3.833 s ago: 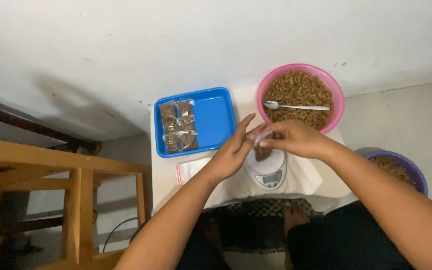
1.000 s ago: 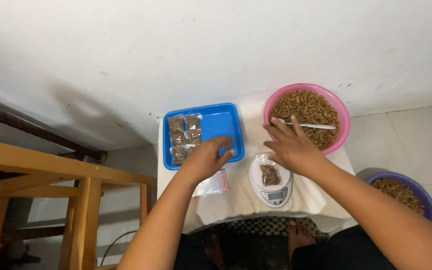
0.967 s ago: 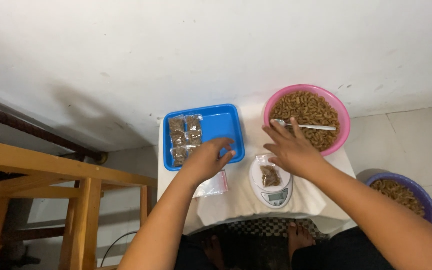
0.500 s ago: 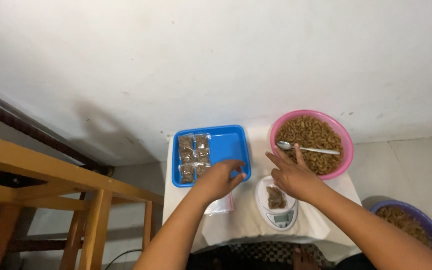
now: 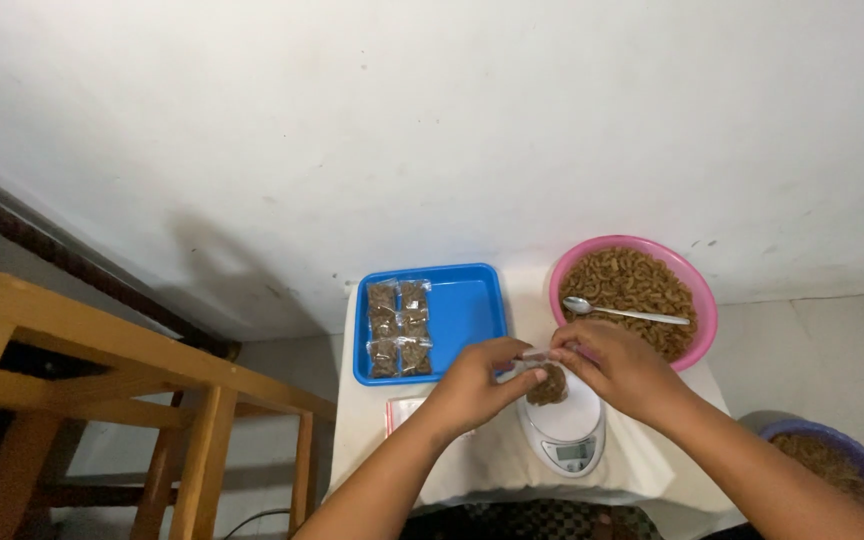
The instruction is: Packaging small pellets into plastic bags by scooping them from a bowl, weighing each bag on a digital scale, and organizing them in a tray.
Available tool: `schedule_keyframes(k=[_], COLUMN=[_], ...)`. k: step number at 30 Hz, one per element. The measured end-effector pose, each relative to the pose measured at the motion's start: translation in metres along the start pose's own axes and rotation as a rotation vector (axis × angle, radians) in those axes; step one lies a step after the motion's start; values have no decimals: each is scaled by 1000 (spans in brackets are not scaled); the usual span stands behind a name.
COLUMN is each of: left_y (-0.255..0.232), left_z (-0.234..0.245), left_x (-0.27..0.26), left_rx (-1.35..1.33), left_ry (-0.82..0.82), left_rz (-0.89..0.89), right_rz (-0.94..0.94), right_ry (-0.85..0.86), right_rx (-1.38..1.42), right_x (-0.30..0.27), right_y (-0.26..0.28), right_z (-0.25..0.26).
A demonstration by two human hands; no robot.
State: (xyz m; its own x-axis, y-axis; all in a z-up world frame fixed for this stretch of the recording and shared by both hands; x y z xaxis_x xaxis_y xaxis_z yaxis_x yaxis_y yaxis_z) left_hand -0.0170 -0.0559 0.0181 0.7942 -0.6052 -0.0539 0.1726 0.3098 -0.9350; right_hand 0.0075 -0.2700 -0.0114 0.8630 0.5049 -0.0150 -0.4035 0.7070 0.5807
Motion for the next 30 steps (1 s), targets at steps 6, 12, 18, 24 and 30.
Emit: schedule_keyframes(k=[6,12,18,24,30], left_y=[8,-9,-12,-17,-7], left_z=[-6,-3,-5,-9,-10], left_x=[3,-4,-6,-10,-11], left_rx=[-190,-153,-203,-254,-301], left_ry=[-157,-120,-154,-163,-179], left_rz=[-16,-68,-91,-19,36], right_rz=[-46,-268,-241,-209,-185], right_ry=[-144,-28,-35,-38,82], right_rx=[293,305,332,341,261], right_x=[-11,-9,-10,-10,-9], right_y=[24,34,30,33,38], right_z=[17,22,25,25,20])
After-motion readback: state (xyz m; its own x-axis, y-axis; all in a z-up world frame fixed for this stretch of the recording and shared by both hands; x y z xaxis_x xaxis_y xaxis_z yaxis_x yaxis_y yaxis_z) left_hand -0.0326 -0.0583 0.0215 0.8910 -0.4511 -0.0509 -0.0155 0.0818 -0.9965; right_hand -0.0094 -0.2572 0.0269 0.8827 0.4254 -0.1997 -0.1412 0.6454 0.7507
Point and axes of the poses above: each hand's wrist, its own x-axis towards the middle knuckle, its own z-axis out of the back of the hand, y = z × x, the point moved 2 cm from there along x, towards the middle knuckle, and after that the axes turned 11 degrees about y, right-handed, at the moved point
